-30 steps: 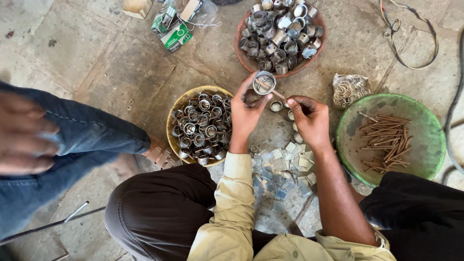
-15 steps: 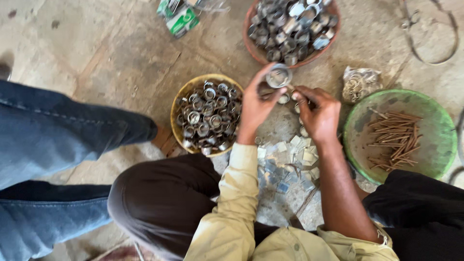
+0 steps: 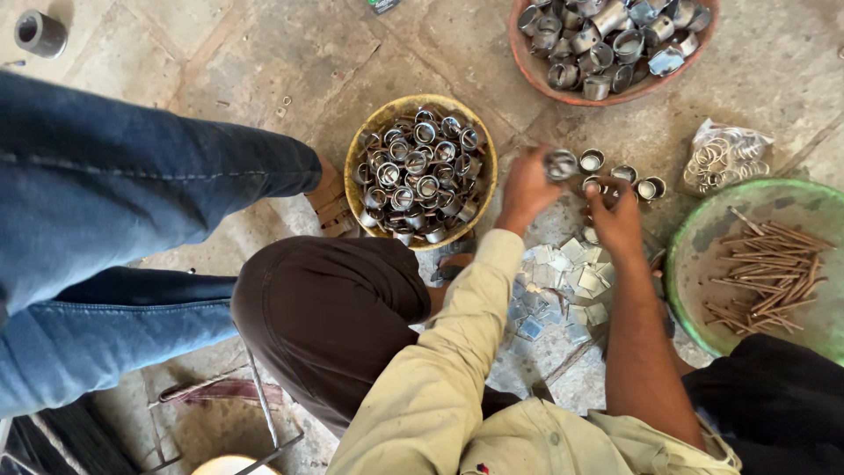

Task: The person sits on the floor and repeatedly picks up small metal cups and thin rods. They insert the rods into the cups and place the assembled units into a yellow bowl. The person also moves a bowl of metal rings and arranges metal cups on the floor.

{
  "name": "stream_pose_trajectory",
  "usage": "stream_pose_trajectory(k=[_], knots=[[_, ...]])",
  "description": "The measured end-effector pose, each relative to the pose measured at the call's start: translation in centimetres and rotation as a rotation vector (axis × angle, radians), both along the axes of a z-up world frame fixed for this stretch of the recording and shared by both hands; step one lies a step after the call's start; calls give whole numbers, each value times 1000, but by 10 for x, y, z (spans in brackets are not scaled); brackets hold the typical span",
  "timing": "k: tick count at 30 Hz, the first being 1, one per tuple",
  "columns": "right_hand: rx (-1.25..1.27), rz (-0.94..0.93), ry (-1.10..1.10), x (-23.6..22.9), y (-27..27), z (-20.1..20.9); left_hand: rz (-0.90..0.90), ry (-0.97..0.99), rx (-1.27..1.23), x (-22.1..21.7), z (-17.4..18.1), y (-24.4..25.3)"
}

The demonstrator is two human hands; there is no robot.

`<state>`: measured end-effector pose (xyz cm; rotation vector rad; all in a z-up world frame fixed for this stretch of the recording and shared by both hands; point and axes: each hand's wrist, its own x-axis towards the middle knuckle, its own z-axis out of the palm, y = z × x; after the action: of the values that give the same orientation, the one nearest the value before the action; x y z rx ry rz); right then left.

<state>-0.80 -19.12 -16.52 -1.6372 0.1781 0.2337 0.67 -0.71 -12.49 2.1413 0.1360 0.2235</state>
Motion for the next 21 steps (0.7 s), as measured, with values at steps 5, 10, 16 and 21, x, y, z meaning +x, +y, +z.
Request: stream_pose_trajectory(k=[5,10,16,21], knots=[[24,-121,47,10,-65,-44,377,161,220,32,-23,86],[85,-320,55,6,-128,-71,582,550,510,62,-54,177],[39,-607,76,-11,-189,-106,569,798,554,67,-92,237],[-776,-927,-145,-33,-229,-121,521,820,656,61,-96,247]])
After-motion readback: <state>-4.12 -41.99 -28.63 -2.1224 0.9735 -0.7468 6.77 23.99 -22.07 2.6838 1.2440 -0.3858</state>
